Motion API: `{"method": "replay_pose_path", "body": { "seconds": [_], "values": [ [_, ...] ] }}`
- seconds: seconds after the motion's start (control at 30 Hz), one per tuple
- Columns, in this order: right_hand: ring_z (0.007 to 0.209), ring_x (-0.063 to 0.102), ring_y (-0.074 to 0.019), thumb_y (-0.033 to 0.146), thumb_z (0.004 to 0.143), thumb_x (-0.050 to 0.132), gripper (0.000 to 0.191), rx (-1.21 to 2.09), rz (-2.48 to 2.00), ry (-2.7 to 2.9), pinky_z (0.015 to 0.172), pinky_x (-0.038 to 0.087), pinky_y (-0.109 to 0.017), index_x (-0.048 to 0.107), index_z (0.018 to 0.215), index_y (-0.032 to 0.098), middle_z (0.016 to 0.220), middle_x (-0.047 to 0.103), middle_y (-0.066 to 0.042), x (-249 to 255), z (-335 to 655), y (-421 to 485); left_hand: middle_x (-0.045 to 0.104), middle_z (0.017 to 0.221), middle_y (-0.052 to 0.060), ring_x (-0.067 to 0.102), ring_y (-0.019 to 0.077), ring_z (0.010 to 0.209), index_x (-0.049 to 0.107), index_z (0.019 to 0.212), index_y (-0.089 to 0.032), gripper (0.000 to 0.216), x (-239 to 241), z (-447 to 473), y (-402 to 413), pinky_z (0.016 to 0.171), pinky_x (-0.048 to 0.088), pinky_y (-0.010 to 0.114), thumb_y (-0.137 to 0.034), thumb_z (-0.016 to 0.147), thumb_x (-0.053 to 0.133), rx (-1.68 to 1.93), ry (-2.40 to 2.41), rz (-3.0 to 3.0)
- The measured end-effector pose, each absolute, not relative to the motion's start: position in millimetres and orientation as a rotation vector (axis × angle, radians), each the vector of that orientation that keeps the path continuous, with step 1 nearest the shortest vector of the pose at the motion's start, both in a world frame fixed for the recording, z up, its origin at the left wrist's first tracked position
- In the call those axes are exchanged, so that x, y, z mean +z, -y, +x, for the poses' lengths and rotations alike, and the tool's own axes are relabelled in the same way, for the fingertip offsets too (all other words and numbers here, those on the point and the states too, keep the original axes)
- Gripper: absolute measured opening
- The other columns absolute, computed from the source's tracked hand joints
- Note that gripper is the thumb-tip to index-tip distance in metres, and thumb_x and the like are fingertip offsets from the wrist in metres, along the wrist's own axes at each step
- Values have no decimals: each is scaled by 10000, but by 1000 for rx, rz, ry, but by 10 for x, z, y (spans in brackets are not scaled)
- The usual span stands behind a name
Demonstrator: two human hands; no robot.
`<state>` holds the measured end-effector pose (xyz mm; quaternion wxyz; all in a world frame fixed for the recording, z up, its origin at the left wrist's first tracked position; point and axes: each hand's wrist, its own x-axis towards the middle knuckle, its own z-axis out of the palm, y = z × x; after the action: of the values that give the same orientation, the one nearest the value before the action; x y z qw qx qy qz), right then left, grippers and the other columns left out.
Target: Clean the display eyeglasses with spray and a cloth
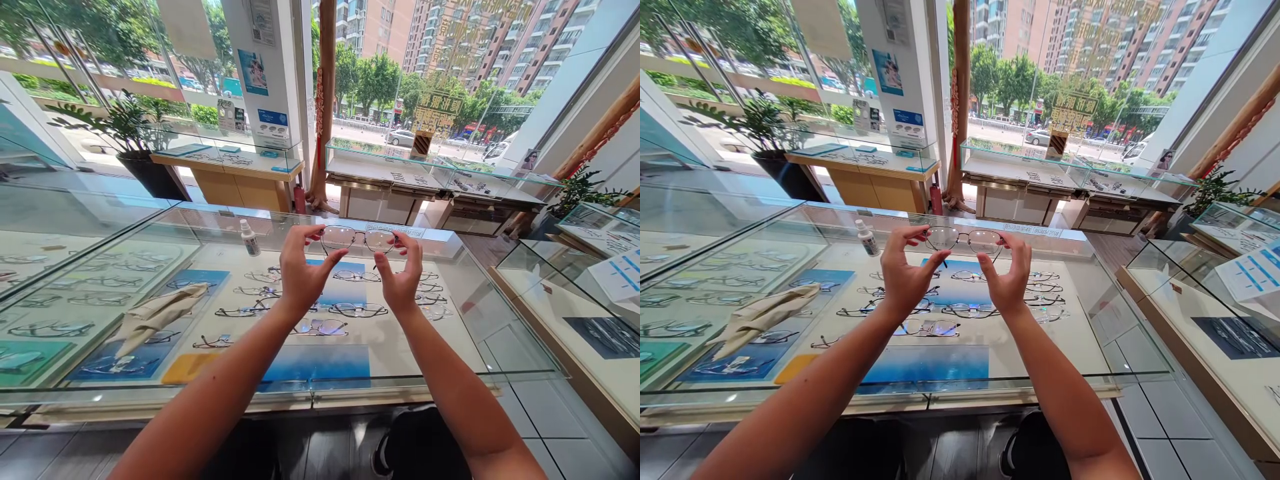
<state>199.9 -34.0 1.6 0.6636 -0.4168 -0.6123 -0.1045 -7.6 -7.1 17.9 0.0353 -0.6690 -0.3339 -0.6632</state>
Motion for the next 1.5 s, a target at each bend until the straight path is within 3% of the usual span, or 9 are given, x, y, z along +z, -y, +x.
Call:
{"method": "replay_pose_path", "body": {
  "seconds": [0.3, 0.6, 0.97, 1.3, 1.5],
  "values": [
    [1068, 666, -280, 572, 1024, 713, 455, -333, -951, 1366, 913, 569, -473, 660, 1367, 278, 1183, 694, -88, 60, 1994, 372, 730, 1144, 88, 717, 242, 1005, 686, 1285, -240, 536, 178, -60, 80, 827, 591, 396, -604, 928, 851, -2085, 1013, -2072],
    [1129, 647, -280, 519, 1060, 675, 442, -408, -922, 1362, 997, 567, -504, 641, 1451, 317, 1199, 640, -78, 95, 1981, 417, 767, 1208, 106, 753, 267, 1094, 680, 1343, -233, 613, 181, -50, 104, 855, 606, 411, -658, 927, 827, -2153, 1103, -2097],
    [1071, 663, -285, 559, 1011, 730, 418, -314, -958, 1300, 944, 552, -502, 597, 1290, 278, 1186, 677, -84, 89, 1962, 423, 778, 1172, 104, 762, 258, 1048, 685, 1267, -230, 600, 177, -39, 117, 828, 602, 407, -652, 884, 872, -2193, 1176, -2053],
    [1089, 668, -271, 543, 1023, 722, 390, -218, -1005, 1319, 956, 545, -476, 643, 1290, 270, 1190, 724, -74, 73, 1958, 414, 743, 1113, 82, 732, 236, 987, 692, 1240, -221, 550, 184, -51, 100, 806, 581, 385, -597, 892, 891, -2141, 1077, -1948],
    [1121, 678, -280, 551, 1028, 713, 401, -146, -1057, 1340, 963, 549, -475, 666, 1298, 259, 1245, 747, -97, 36, 1959, 379, 737, 1116, 90, 712, 256, 979, 688, 1223, -236, 582, 201, -70, 101, 813, 580, 413, -658, 872, 880, -2087, 1103, -1904]
  ]
}}
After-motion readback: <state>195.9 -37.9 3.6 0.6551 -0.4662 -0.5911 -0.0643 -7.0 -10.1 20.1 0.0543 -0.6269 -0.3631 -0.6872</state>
